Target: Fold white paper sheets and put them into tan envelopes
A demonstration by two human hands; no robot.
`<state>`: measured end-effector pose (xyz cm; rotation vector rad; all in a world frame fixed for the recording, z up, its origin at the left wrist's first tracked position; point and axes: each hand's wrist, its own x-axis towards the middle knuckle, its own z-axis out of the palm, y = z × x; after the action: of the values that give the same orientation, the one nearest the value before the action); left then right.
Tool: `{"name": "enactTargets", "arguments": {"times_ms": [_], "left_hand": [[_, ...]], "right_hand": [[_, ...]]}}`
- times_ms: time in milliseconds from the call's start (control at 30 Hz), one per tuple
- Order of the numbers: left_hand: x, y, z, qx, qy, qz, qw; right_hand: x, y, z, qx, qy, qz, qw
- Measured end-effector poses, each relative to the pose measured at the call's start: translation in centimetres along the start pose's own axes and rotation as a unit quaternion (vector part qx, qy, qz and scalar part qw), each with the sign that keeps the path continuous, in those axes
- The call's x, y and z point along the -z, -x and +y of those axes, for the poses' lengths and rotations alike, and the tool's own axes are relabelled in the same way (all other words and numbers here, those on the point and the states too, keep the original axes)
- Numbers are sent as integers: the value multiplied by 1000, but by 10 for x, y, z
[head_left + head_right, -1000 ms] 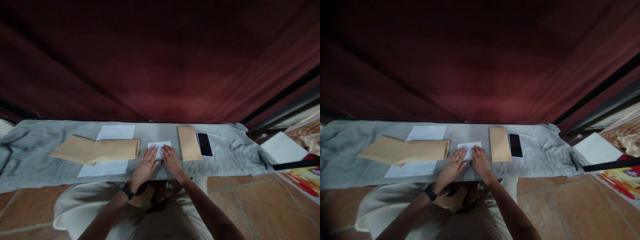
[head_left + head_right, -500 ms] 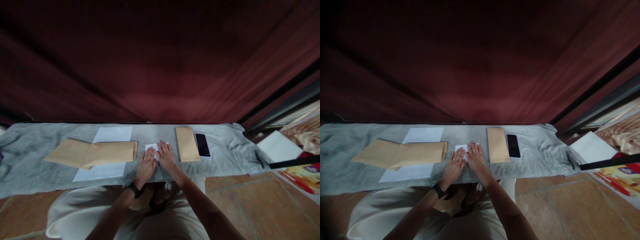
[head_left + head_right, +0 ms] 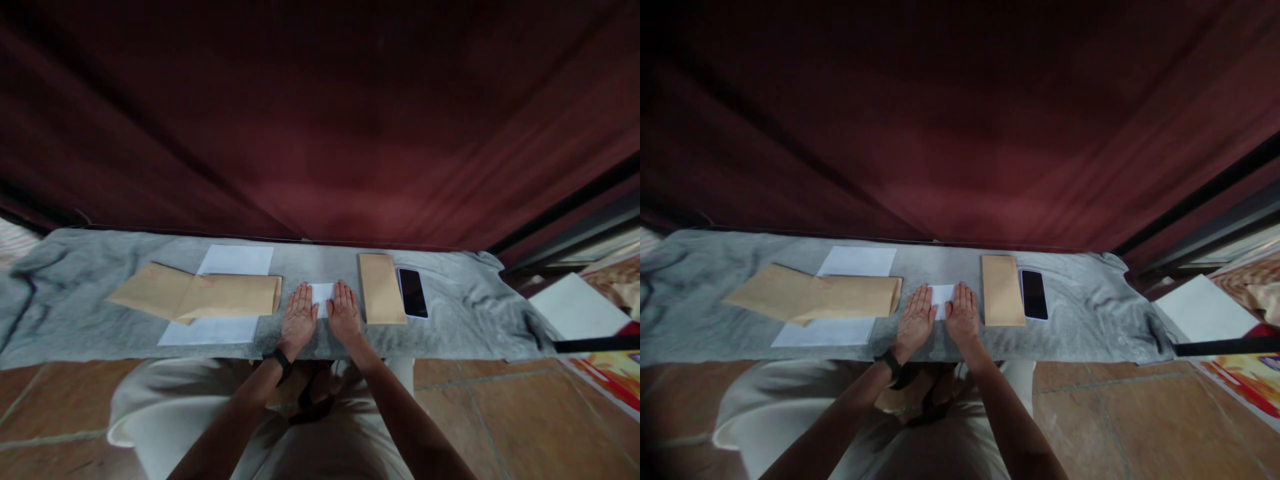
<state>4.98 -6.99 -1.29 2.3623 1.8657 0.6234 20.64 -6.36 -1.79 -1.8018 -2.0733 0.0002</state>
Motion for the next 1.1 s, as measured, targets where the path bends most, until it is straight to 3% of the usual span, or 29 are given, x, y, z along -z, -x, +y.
{"name": "enactTargets", "arguments": {"times_ms": [167,400,700,1100], "left_hand": [[1,0,4,22,-17,-5,1000],[0,-9,23,-16,-28,-52,998],[23,21,-7,-25,-21,-47,998],[30,26,-3,-10,-32,-42,999]], "right_hand": [[4,7,5,-7,5,-1,1000],[6,7,5,-9,4,-12,1000],[-1,10,7,-9,-6,5,1000],[-1,10,6,-10,-30,32,999]]}}
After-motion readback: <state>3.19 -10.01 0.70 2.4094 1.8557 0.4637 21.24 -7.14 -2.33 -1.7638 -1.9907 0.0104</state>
